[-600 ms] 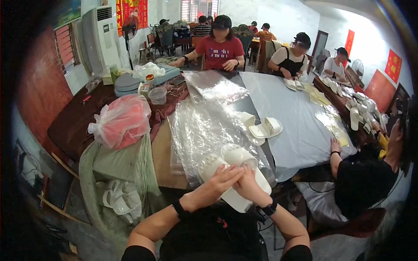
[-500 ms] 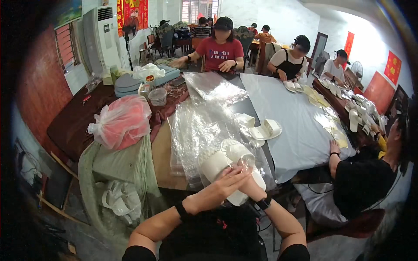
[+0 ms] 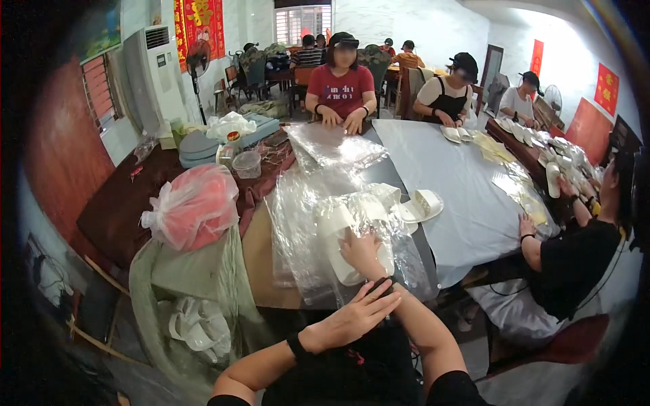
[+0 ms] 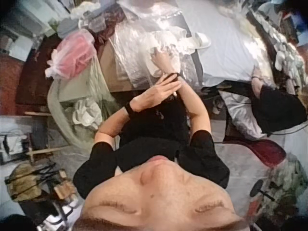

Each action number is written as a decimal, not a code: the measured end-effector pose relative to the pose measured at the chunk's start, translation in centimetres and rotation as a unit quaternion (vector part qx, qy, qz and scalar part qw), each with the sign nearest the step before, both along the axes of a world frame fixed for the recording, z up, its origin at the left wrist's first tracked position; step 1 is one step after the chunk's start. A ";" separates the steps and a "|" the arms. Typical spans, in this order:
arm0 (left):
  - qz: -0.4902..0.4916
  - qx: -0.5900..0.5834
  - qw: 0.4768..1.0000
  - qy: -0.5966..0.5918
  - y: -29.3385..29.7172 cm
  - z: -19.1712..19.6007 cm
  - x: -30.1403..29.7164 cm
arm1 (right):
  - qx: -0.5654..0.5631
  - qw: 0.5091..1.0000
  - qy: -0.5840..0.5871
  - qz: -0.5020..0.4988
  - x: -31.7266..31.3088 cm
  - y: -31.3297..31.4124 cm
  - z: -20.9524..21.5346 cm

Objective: Packing pairs of slippers into plastic bags and placing them into a large sack.

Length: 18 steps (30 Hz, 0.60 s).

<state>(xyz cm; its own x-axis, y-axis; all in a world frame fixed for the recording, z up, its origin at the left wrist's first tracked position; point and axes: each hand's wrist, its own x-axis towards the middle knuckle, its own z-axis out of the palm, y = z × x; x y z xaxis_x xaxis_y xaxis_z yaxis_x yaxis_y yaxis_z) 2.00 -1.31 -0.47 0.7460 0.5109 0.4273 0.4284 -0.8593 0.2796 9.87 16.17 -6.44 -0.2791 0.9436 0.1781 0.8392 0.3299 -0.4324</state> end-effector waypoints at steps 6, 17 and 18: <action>0.008 -0.019 1.000 0.008 0.6 0.6 -1.0 | 0.039 0.996 0.062 0.051 -0.4 1.3 -1.9; 0.098 -0.134 0.984 -0.061 1.0 -0.1 -10.0 | 0.050 0.970 0.077 0.223 10.5 -9.5 1.0; 0.101 -0.138 0.985 -0.013 0.9 -0.3 -10.3 | 0.022 0.968 0.067 0.242 12.1 -10.8 2.2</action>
<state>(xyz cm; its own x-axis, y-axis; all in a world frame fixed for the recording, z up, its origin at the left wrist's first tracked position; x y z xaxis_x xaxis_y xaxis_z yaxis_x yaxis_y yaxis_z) -8.29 -0.43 -0.78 0.6073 0.7478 0.2685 0.5726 -0.6462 0.5045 21.97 5.34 -4.22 -0.6582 0.6986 0.2806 0.5188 0.6910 -0.5033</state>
